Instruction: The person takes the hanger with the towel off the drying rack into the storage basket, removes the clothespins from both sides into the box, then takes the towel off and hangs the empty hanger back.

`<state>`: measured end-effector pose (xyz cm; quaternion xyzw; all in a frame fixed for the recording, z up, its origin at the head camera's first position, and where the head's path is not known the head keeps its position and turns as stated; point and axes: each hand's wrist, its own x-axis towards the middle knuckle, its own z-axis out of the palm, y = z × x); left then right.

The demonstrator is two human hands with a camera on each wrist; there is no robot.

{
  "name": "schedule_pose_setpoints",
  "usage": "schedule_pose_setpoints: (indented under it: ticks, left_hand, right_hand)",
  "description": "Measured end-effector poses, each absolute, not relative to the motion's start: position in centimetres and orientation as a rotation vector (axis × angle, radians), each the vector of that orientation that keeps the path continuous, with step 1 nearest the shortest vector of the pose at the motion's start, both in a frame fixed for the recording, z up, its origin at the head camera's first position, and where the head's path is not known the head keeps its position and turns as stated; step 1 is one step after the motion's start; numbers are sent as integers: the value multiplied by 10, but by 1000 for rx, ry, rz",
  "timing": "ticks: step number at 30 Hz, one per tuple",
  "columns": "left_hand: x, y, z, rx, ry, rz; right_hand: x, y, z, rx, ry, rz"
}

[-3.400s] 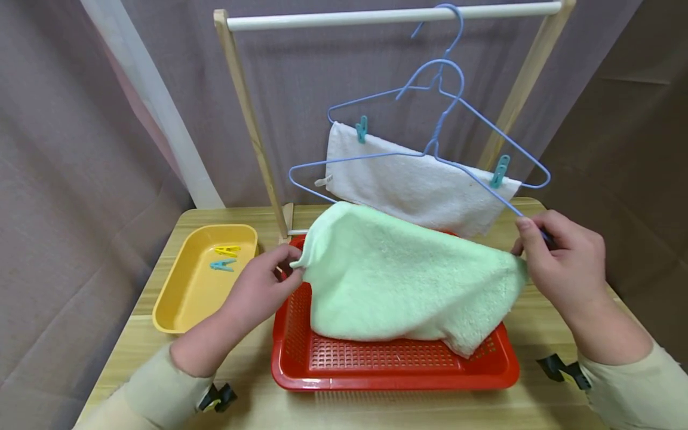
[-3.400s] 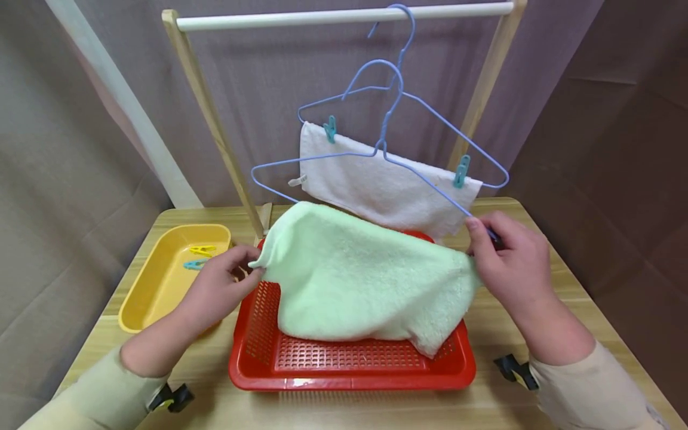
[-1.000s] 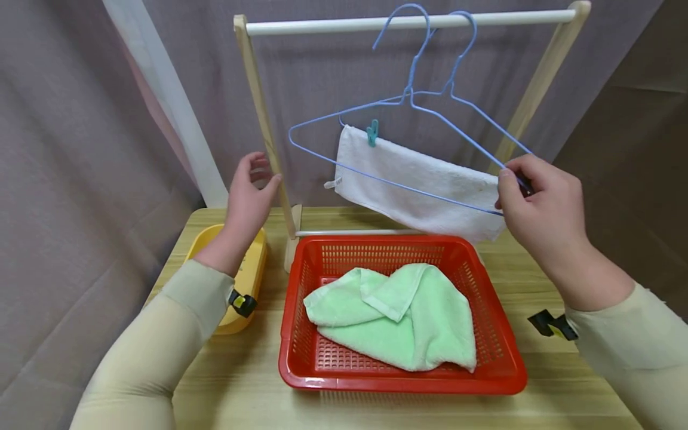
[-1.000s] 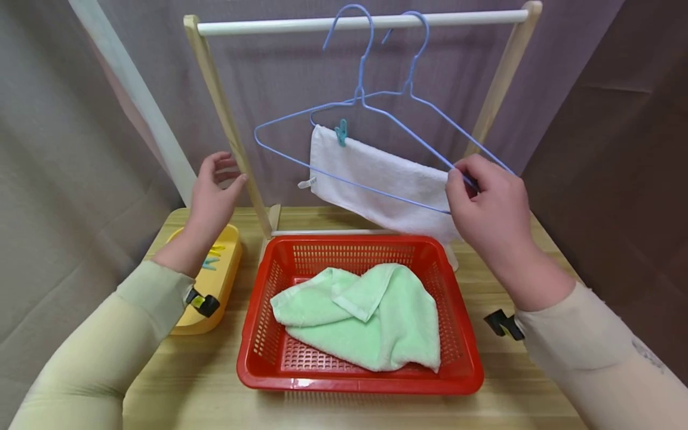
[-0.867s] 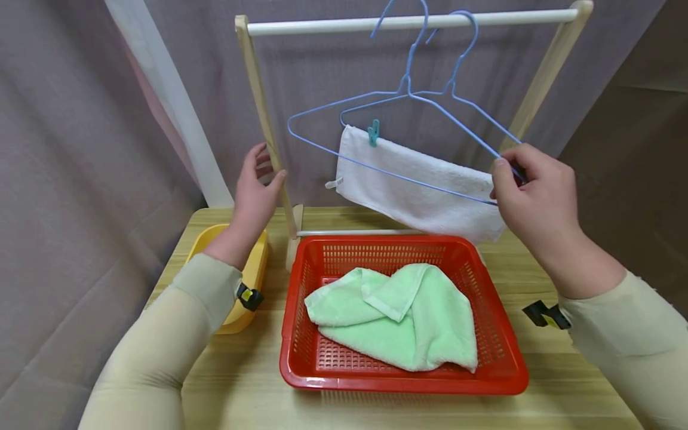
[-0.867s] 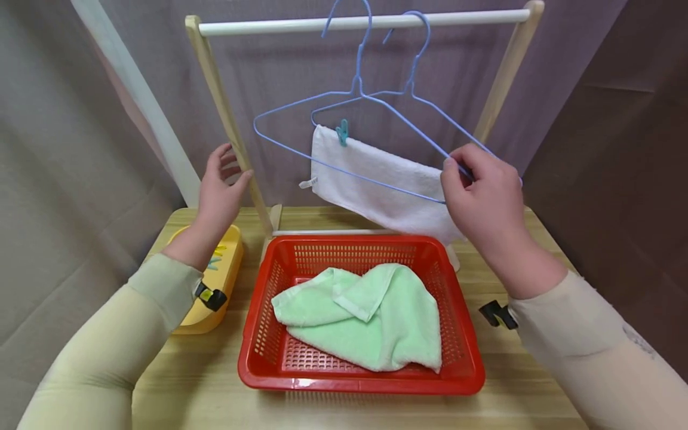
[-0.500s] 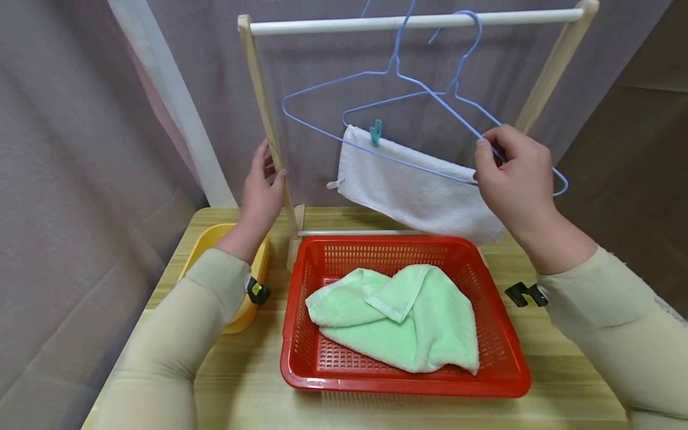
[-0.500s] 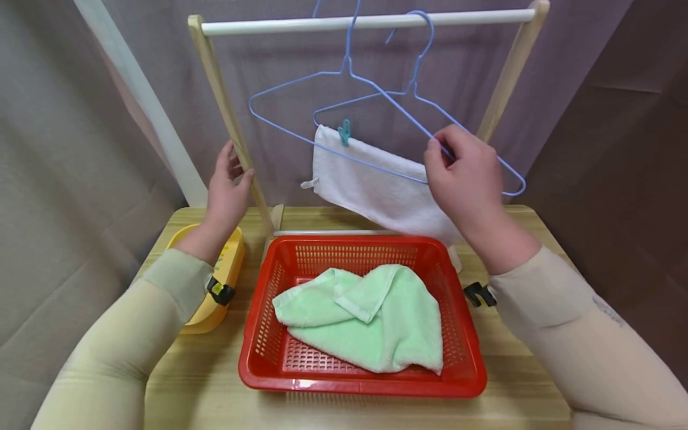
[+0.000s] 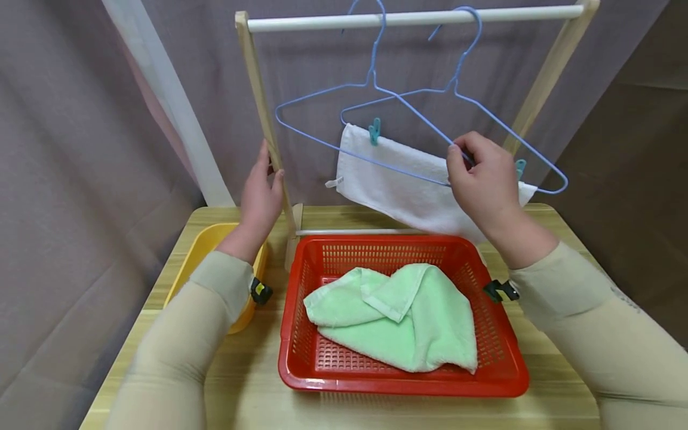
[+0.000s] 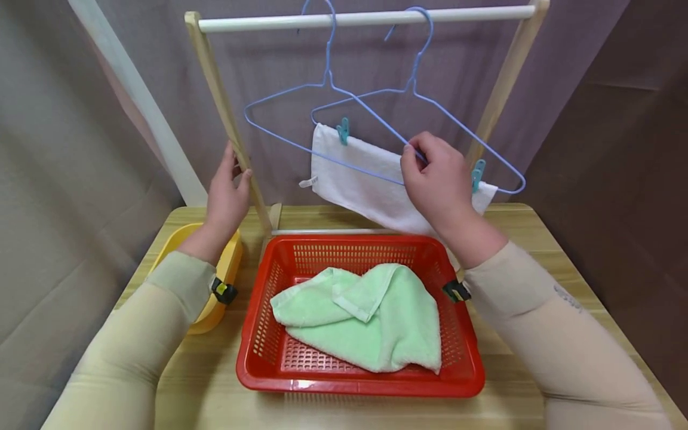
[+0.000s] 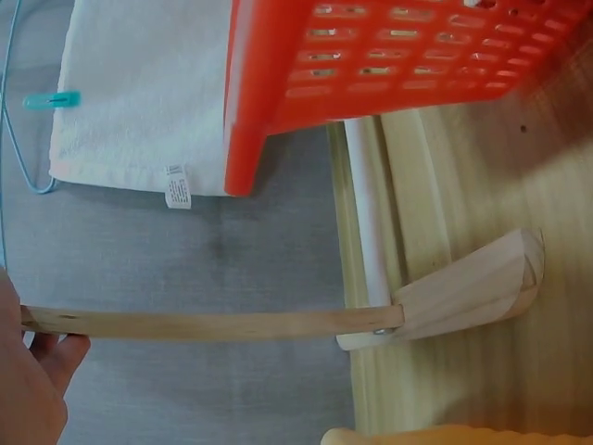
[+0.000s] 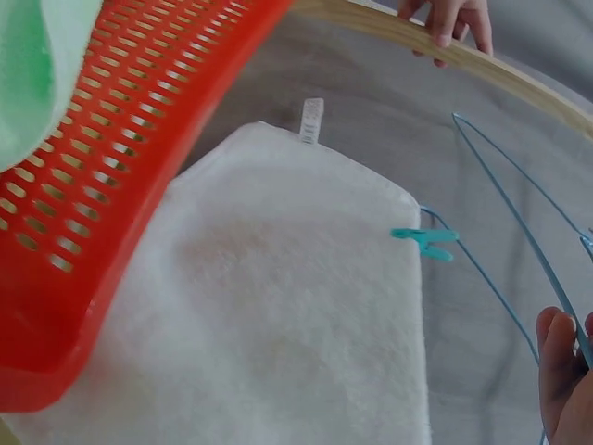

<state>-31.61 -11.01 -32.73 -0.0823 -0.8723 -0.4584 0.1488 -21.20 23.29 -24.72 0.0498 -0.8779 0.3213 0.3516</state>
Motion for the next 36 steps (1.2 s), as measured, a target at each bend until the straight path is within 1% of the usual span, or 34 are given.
schedule_pose_setpoints:
  ticks: [9, 23, 28, 36]
  left_hand:
    - [-316, -108, -328, -224, -2567, -1234]
    - [-320, -102, -326, -248, -2562, -1252]
    - [-320, -104, -327, -254, -2555, -1254]
    - [-318, -109, -328, -251, -2571, -1260]
  right_hand:
    - [-214, 230, -266, 170, -2332, 837]
    - [-211, 234, -273, 119, -2440, 887]
    - [-208, 238, -276, 111, -2432, 896]
    - [-192, 256, -291, 216, -2379, 836]
